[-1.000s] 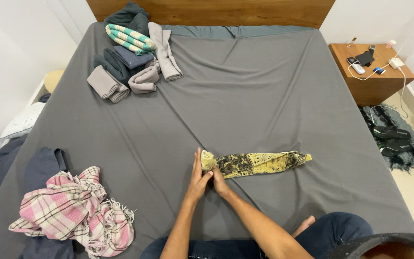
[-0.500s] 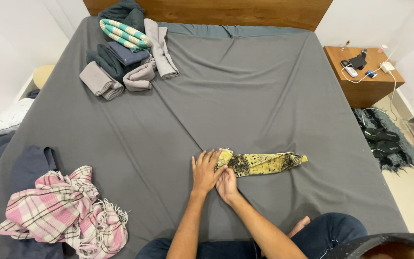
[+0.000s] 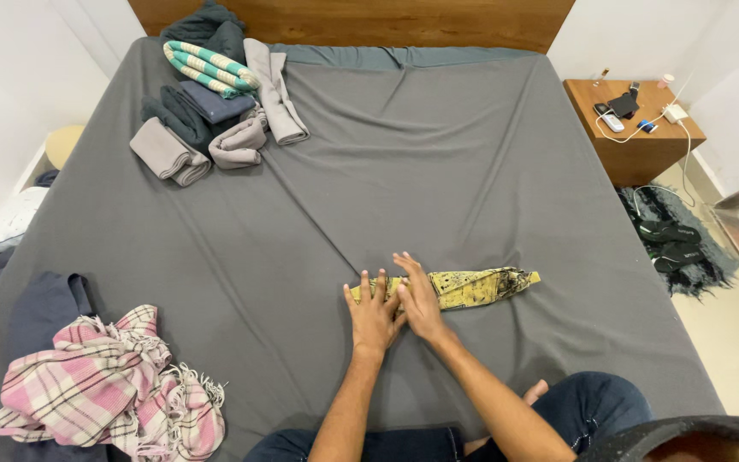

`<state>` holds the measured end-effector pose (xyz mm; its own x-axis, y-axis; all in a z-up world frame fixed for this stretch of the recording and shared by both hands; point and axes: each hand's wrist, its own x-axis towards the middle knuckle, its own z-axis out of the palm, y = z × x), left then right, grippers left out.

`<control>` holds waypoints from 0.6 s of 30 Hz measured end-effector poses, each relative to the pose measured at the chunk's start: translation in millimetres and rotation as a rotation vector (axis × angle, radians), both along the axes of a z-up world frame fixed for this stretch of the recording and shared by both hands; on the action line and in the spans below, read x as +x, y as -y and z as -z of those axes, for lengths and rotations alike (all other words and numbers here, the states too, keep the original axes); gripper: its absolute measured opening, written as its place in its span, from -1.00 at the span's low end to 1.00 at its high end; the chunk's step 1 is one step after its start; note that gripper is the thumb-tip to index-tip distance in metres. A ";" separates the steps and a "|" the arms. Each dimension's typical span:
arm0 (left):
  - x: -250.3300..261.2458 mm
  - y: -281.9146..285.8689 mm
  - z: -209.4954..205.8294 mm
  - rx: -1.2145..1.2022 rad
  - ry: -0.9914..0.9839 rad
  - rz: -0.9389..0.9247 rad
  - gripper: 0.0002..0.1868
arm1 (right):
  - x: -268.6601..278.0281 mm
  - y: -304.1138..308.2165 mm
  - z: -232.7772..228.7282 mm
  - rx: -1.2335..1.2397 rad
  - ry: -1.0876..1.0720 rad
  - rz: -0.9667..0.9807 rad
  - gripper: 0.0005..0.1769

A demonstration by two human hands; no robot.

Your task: The person folds several garments on a bed, including a patterned cloth, a blue shirt, and a pink plaid blanket. Each item is smoothed, folded into a compact shape, and placed in a growing stack.

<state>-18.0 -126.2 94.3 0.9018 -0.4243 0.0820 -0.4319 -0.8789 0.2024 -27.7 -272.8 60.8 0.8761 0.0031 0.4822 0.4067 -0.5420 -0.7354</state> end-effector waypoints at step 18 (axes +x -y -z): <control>27.6 -18.6 88.5 -0.578 -0.155 -0.341 -0.32 | 17.2 1.7 11.7 -0.581 -0.177 0.013 -0.45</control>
<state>9.6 -107.6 5.8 0.9968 -0.0417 0.0688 -0.0784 -0.6930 0.7167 -10.6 -274.5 49.0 0.9447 0.2106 0.2515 0.2955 -0.8793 -0.3735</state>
